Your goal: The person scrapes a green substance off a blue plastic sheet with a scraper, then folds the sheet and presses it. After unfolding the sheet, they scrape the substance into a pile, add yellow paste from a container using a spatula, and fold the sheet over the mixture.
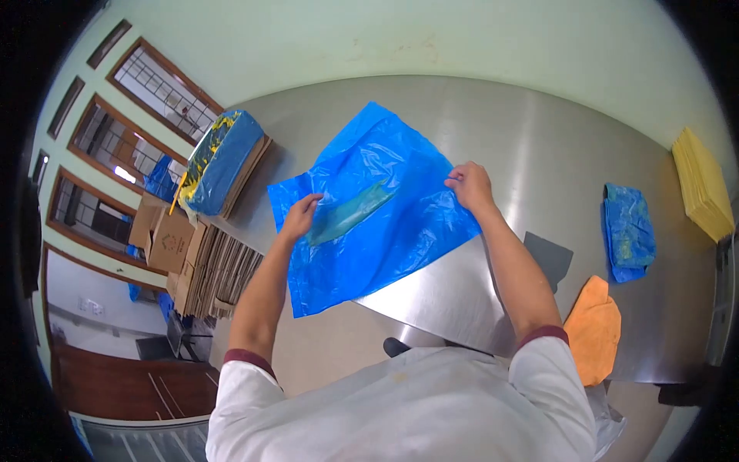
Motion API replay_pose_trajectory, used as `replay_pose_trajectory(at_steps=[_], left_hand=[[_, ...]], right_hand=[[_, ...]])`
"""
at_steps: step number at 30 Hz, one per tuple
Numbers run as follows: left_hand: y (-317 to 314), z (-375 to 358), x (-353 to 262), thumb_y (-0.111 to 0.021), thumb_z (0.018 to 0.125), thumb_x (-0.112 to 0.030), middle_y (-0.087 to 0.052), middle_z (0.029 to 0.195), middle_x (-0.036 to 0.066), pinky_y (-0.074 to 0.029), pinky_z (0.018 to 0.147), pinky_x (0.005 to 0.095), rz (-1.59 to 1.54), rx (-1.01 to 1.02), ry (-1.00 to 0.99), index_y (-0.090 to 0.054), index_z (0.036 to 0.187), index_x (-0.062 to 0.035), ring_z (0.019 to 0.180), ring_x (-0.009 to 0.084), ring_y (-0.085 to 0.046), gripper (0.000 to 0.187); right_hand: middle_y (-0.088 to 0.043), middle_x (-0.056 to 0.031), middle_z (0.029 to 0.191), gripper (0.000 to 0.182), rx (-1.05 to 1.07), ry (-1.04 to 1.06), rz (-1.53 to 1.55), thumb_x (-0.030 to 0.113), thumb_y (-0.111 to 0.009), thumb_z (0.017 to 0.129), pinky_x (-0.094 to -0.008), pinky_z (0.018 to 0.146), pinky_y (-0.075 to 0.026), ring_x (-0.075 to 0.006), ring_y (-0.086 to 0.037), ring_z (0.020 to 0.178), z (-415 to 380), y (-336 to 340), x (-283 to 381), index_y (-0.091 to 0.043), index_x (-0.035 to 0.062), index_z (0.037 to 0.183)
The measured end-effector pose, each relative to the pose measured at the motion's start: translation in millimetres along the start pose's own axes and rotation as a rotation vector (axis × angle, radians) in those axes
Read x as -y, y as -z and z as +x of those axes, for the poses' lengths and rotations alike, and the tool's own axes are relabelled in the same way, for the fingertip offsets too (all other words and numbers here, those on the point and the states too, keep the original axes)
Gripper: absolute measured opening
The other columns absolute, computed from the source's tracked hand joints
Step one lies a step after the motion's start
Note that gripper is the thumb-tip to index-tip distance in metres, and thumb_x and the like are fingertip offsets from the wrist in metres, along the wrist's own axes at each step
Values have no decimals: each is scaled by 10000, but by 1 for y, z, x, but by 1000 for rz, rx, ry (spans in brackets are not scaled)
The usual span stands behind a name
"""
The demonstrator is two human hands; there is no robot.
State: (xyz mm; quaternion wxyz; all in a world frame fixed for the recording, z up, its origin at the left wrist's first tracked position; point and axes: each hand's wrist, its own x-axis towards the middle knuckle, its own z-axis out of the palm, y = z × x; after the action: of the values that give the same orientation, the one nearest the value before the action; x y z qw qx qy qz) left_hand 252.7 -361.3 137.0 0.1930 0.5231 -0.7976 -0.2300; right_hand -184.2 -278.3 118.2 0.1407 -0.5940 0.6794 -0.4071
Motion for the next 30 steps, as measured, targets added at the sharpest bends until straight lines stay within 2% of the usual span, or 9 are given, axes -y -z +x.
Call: replay_pose_trajectory(at_steps=[3, 9, 13, 16, 19, 21, 22, 27, 30], left_hand=[[-6, -28, 77, -462, 1011, -97, -541, 1438, 162, -370, 1136, 392, 86, 51, 140, -583, 1355, -74, 1351, 309, -495, 365], [-26, -33, 58, -439, 950, -31, -442, 1505, 189, -354, 1160, 420, 95, -56, 200, -544, 1391, -74, 1363, 363, -457, 456], [-25, -40, 30, -484, 855, 11, -534, 1412, 216, -419, 1103, 434, 231, -73, 276, -578, 1352, -48, 1271, 375, -545, 509], [-22, -46, 3, -519, 798, -3, -628, 1274, 227, -484, 1012, 456, 272, 15, 268, -637, 1269, -34, 1139, 389, -625, 486], [-47, -69, -21, -541, 789, -26, -677, 1142, 240, -520, 922, 484, 350, -61, 172, -682, 1171, -19, 1027, 410, -659, 408], [-59, -92, -39, -552, 816, -53, -677, 1125, 249, -522, 900, 499, 353, -88, 144, -697, 1140, -30, 1018, 412, -660, 356], [-61, -99, -49, -558, 830, -67, -677, 1117, 254, -523, 889, 507, 355, -101, 129, -705, 1125, -35, 1014, 413, -661, 331], [-42, -110, -101, -545, 917, -155, -695, 1044, 256, -527, 859, 524, 271, 97, 283, -725, 1101, -74, 967, 418, -674, 270], [-40, -104, -116, -555, 933, -185, -706, 1004, 239, -528, 857, 512, 326, 152, 265, -729, 1120, -94, 947, 414, -678, 271]], right_hand=[[-645, -120, 816, 157, 29, 62, 54, 133, -845, 703, -409, 741, -494, -291, -623, 803, 2, 13, -17, -742, 63, 797], [-584, -45, 762, 197, 291, 230, 186, 122, -848, 702, -331, 704, -420, -189, -527, 749, -10, 72, -56, -679, 44, 766], [-585, 4, 774, 155, 321, 85, 204, 133, -823, 751, -291, 696, -392, -126, -521, 773, -8, 122, -84, -691, 53, 743], [-594, 15, 821, 167, 83, -104, 220, 134, -784, 822, -279, 694, -416, -124, -533, 780, 8, 128, -120, -705, 51, 944], [-623, -41, 952, 411, -322, -409, 679, 150, -718, 900, -292, 725, -500, -139, -587, 807, 5, 91, -112, -562, 42, 1265], [-625, -96, 1031, 571, -266, -523, 927, 147, -678, 931, -372, 812, -575, -193, -637, 889, -9, 55, -100, -390, 47, 1415], [-623, -130, 1060, 571, -142, -465, 1015, 119, -638, 949, -369, 823, -578, -224, -648, 934, -22, 38, -89, -346, 50, 1435], [-661, -109, 1061, 324, 242, -485, 926, 63, -606, 947, -340, 854, -567, -208, -658, 959, -63, -16, -15, -548, -10, 1257], [-683, -101, 1078, 314, 519, -580, 1150, 65, -600, 949, -330, 880, -559, -193, -662, 985, -65, -13, 9, -570, -17, 1250]])
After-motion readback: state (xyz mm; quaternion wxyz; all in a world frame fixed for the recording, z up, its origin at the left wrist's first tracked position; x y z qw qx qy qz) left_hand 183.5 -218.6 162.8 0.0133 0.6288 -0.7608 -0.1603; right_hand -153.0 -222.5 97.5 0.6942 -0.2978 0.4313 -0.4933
